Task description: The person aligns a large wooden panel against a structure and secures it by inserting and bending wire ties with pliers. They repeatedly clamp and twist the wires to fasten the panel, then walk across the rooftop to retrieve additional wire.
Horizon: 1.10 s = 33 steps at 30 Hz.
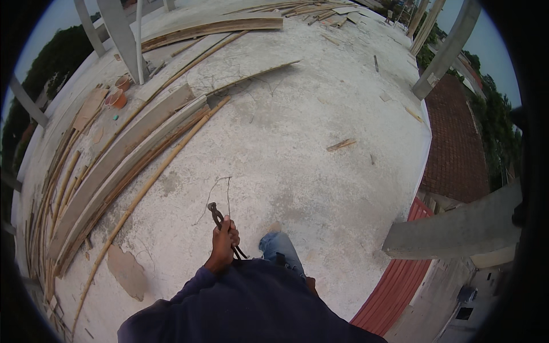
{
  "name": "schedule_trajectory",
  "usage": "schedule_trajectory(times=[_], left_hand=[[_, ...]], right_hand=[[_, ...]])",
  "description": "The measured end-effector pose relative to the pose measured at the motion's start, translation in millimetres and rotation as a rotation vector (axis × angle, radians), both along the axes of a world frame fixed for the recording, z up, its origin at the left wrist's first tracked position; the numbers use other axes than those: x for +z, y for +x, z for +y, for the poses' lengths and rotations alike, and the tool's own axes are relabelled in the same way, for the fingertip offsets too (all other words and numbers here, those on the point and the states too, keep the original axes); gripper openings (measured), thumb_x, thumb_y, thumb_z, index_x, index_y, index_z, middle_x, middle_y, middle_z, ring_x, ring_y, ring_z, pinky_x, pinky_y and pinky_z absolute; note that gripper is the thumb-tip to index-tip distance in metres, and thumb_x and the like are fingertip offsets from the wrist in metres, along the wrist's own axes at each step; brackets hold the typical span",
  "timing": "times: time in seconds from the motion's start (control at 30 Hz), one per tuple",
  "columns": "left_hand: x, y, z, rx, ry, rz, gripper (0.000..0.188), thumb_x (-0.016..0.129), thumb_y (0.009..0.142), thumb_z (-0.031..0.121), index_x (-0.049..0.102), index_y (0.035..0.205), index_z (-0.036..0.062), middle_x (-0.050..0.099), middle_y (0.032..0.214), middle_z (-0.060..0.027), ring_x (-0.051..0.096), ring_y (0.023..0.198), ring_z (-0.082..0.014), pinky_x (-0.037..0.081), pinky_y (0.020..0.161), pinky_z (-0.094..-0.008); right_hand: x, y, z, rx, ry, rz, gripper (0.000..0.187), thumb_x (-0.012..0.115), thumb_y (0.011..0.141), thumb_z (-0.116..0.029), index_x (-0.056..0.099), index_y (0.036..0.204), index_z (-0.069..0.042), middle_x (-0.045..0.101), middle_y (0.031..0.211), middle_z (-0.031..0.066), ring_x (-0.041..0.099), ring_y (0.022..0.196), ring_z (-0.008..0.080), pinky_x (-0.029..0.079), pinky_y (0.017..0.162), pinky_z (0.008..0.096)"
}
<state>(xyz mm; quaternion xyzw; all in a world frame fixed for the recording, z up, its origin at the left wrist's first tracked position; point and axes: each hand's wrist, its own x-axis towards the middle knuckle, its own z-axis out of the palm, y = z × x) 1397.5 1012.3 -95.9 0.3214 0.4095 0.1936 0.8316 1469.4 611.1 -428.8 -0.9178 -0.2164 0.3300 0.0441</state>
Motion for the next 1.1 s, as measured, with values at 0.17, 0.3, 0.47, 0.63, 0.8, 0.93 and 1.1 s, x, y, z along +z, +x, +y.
schedule_trajectory(times=[0.17,0.3,0.47,0.63,0.8,0.93,1.1], left_hand=[[31,138,53,0.105,0.125,-0.136,0.036,0.052,0.108,0.041,0.049,0.084,0.0134,0.032,0.061,0.0075,0.031,0.05,-0.0053,0.029,0.047,-0.0242],[37,236,83,0.079,0.136,-0.135,0.037,0.053,0.108,0.041,0.049,0.083,0.0135,0.032,0.061,0.0077,0.03,0.05,-0.0051,0.029,0.047,-0.0244],[6,359,108,0.005,0.079,-0.046,0.037,0.052,0.108,0.041,0.049,0.083,0.0134,0.033,0.06,0.0072,0.032,0.048,-0.0056,0.029,0.046,-0.0249],[-15,518,149,-0.072,0.01,-0.034,0.037,0.052,0.108,0.041,0.049,0.083,0.0131,0.033,0.058,0.0063,0.033,0.046,-0.0074,0.03,0.044,-0.0262],[17,666,204,-0.16,0.049,-0.133,0.038,0.053,0.107,0.042,0.049,0.083,0.0136,0.034,0.058,0.0066,0.032,0.046,-0.0065,0.029,0.044,-0.0258],[35,779,235,-0.251,0.074,-0.167,0.037,0.053,0.107,0.042,0.049,0.083,0.0132,0.034,0.058,0.0067,0.032,0.046,-0.0064,0.029,0.043,-0.0257],[21,906,245,-0.327,0.036,-0.192,0.037,0.054,0.107,0.042,0.049,0.084,0.0132,0.034,0.058,0.0064,0.032,0.046,-0.0065,0.03,0.044,-0.0255]], right_hand=[[58,154,95,-0.143,0.291,0.128,0.039,0.07,0.087,-0.042,0.075,0.1,-0.005,0.076,0.094,0.0171,0.073,0.094,0.036,0.057,0.085,0.0477],[116,301,179,-0.329,0.478,0.277,0.036,0.071,0.092,-0.035,0.072,0.108,-0.003,0.076,0.091,0.0114,0.073,0.08,0.0205,0.057,0.075,0.0351],[108,458,220,-0.498,0.824,0.045,0.037,0.066,0.096,-0.036,0.071,0.1,0.0,0.073,0.08,0.011,0.073,0.072,0.0193,0.057,0.068,0.0357],[32,547,204,-0.8,0.505,0.11,0.031,0.063,0.091,-0.036,0.076,0.098,-0.008,0.076,0.081,0.013,0.075,0.08,0.0286,0.058,0.078,0.0405],[27,588,185,-0.116,0.219,0.029,0.021,0.064,0.087,-0.029,0.079,0.09,-0.015,0.074,0.093,0.0177,0.071,0.085,0.038,0.058,0.082,0.0516],[37,694,237,-0.506,0.253,0.157,0.021,0.064,0.087,-0.029,0.079,0.09,-0.015,0.074,0.094,0.0173,0.071,0.085,0.0378,0.058,0.081,0.0516],[28,839,291,-0.72,0.332,0.159,0.021,0.064,0.087,-0.029,0.078,0.09,-0.015,0.074,0.094,0.0168,0.071,0.085,0.0375,0.057,0.081,0.0516]])
